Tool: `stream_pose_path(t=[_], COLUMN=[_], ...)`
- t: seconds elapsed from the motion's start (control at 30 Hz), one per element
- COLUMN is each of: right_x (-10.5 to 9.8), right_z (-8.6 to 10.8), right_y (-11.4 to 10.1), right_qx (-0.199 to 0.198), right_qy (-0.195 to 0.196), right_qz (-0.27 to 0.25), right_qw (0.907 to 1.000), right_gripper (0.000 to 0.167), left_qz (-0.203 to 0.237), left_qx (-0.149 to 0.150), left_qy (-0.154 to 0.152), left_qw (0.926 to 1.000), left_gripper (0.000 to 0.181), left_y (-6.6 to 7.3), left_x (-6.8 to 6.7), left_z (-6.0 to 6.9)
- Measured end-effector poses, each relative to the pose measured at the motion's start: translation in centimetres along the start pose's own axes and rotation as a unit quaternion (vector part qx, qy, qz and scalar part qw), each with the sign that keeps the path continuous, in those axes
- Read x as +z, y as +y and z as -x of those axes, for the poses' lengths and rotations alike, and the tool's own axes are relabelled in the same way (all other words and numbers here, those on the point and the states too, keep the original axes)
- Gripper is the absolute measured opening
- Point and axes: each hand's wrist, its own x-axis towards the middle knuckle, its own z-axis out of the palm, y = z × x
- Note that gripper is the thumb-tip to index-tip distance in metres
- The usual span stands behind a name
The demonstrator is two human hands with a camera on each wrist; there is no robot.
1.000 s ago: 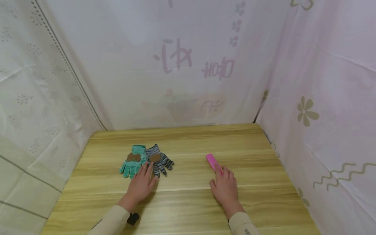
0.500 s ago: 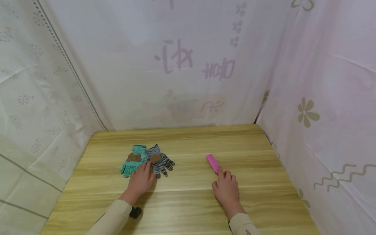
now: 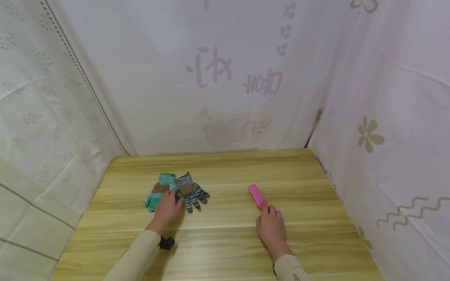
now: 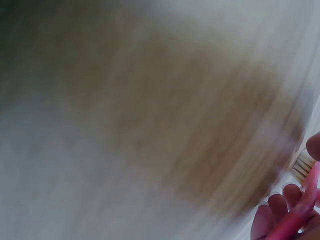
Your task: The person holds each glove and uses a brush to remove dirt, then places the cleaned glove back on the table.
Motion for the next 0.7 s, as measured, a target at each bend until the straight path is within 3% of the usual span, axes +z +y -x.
stream_pose_path(t=[0.17,0.3,0.7], right_x=[0.0,-0.1,-0.3], right_z=[-0.1,-0.1,-0.1], right_y=[-0.2,-0.3,-0.4], right_qx=[-0.002,0.003,0.029], right_qy=[0.015,0.013,-0.033], right_qz=[-0.005,-0.009,-0.058], right_qw=[0.9999,0.9999,0.9974], right_gripper=[0.058,0.055,0.058], left_qz=[0.076,0.118,0.164], left_qx=[-0.058,-0.084,-0.142], left_qy=[-0.004,-0.013,-0.01], left_qw=[0.9954,0.9894,0.9763], left_gripper=[0.045,0.042,0.042], left_y=[0.3,0.6,1.3], left_x=[-0.3,-0.5,-0.1], left_z=[-0.8,-1.2,-1.9])
